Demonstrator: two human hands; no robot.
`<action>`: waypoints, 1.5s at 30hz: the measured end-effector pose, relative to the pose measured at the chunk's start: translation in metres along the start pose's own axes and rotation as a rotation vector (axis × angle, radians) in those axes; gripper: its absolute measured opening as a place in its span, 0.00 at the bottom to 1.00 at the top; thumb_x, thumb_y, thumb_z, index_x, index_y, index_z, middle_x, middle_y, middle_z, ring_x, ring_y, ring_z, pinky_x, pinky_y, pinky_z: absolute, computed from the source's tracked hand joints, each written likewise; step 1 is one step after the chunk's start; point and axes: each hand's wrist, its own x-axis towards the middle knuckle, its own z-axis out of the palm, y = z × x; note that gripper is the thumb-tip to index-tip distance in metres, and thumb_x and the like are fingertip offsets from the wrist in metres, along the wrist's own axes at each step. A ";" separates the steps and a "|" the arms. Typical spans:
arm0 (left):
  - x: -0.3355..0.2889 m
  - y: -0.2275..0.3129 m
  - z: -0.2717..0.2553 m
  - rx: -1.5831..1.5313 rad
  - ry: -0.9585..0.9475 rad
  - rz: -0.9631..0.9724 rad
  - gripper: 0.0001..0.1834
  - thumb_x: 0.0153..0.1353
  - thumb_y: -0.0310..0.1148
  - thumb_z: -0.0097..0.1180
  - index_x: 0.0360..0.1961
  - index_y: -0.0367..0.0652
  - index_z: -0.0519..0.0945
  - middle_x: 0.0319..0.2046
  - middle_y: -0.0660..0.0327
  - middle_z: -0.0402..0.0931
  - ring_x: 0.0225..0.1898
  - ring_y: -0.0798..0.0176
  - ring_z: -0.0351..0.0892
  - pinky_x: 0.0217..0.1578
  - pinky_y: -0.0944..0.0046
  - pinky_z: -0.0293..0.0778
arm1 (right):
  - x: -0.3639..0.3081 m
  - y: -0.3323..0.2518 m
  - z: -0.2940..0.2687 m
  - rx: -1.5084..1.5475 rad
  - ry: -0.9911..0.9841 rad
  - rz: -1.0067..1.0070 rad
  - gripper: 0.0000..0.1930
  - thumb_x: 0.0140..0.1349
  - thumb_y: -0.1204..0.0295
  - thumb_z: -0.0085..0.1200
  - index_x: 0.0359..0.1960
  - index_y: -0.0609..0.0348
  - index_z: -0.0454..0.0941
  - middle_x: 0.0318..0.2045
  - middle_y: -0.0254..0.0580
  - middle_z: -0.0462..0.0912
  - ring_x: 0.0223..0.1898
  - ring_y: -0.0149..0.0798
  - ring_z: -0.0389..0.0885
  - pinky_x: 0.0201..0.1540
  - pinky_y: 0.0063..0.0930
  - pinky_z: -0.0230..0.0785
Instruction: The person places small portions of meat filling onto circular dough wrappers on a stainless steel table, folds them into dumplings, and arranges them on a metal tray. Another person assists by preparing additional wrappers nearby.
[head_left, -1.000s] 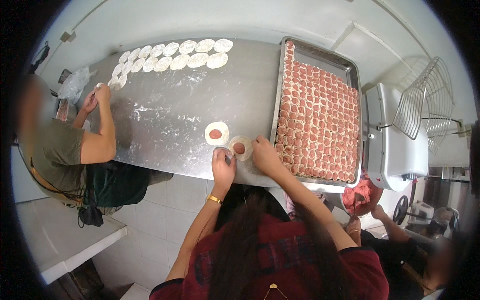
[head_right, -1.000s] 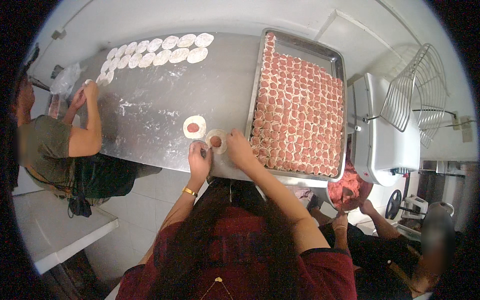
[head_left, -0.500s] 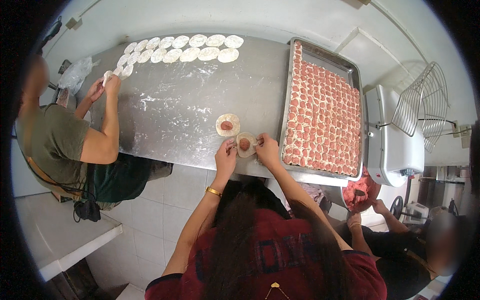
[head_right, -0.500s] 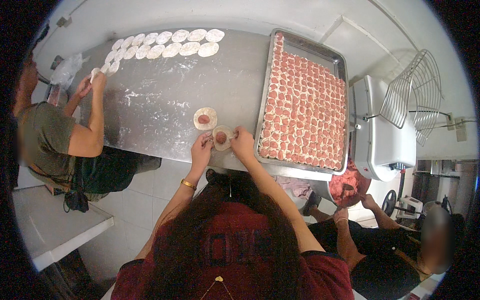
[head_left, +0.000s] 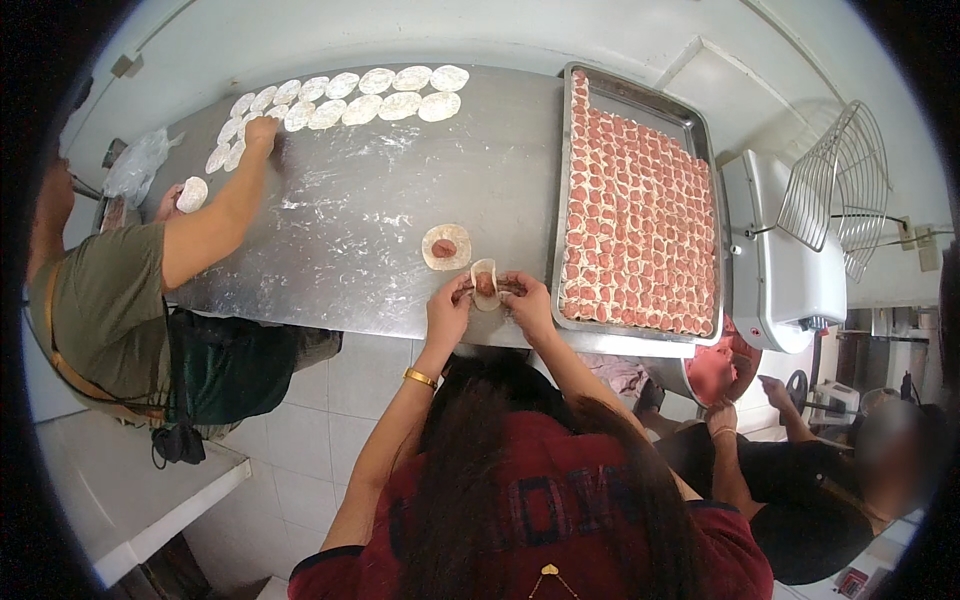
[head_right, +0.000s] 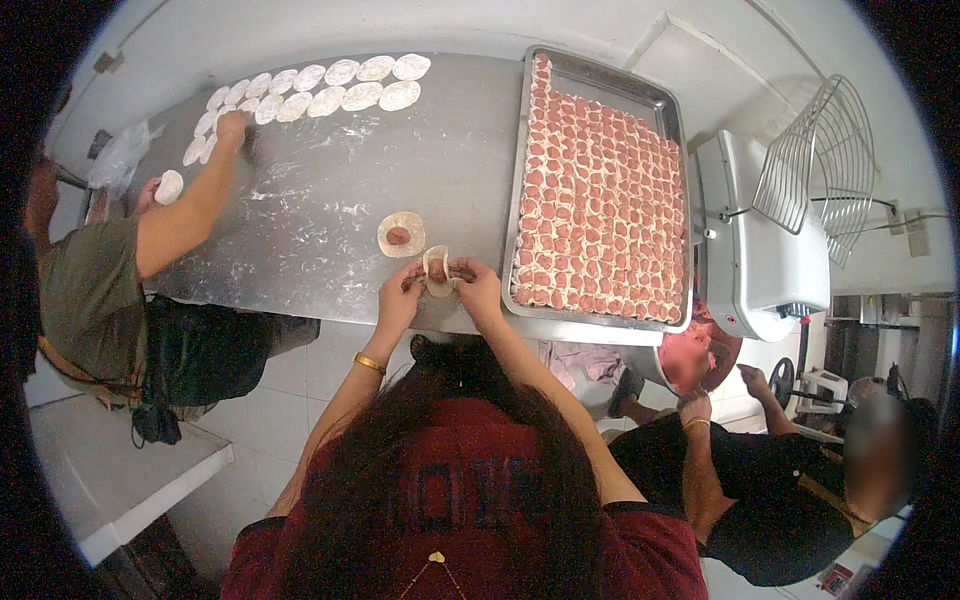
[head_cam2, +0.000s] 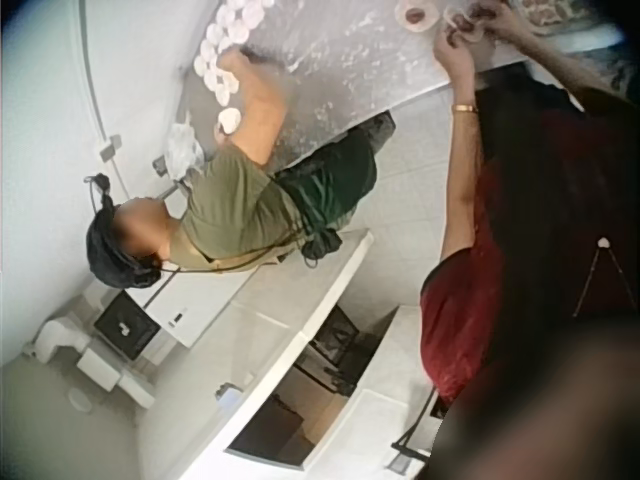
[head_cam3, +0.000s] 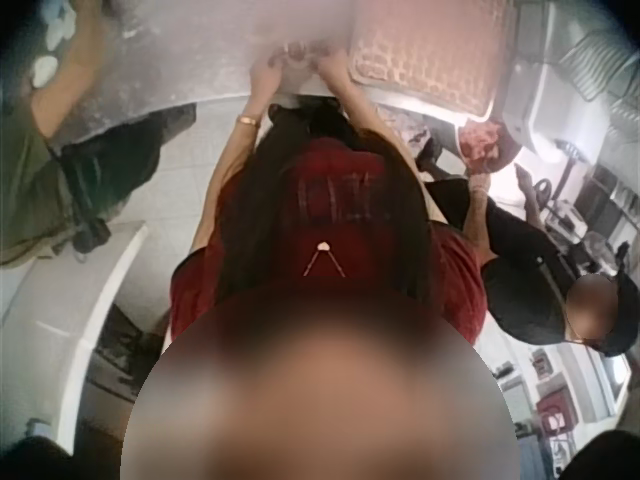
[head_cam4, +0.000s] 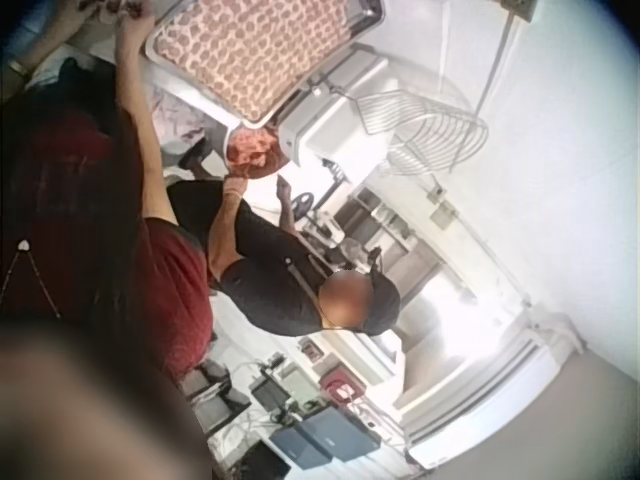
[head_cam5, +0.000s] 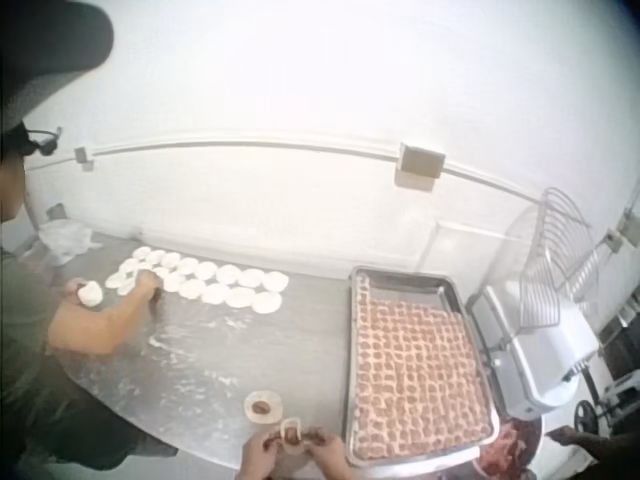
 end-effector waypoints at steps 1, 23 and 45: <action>0.001 0.000 -0.001 0.045 -0.016 0.004 0.18 0.54 0.18 0.51 0.49 0.32 0.75 0.40 0.51 0.80 0.40 0.59 0.81 0.42 0.64 0.75 | -0.001 0.002 0.001 0.013 -0.022 -0.020 0.16 0.51 0.85 0.50 0.44 0.68 0.75 0.37 0.40 0.81 0.37 0.31 0.79 0.42 0.21 0.71; -0.006 0.037 -0.018 -0.443 -0.145 -0.167 0.11 0.55 0.19 0.54 0.41 0.35 0.75 0.39 0.62 0.76 0.43 0.69 0.75 0.44 0.69 0.73 | 0.012 -0.026 -0.008 -0.259 -0.079 -0.103 0.16 0.47 0.83 0.55 0.42 0.65 0.78 0.34 0.42 0.83 0.36 0.32 0.80 0.41 0.26 0.73; -0.002 0.036 0.006 0.233 -0.096 0.019 0.15 0.47 0.24 0.66 0.37 0.37 0.76 0.27 0.56 0.80 0.30 0.62 0.82 0.34 0.65 0.76 | 0.016 -0.038 -0.011 -0.643 -0.218 -0.501 0.11 0.45 0.83 0.50 0.32 0.62 0.79 0.30 0.50 0.79 0.34 0.51 0.79 0.38 0.38 0.71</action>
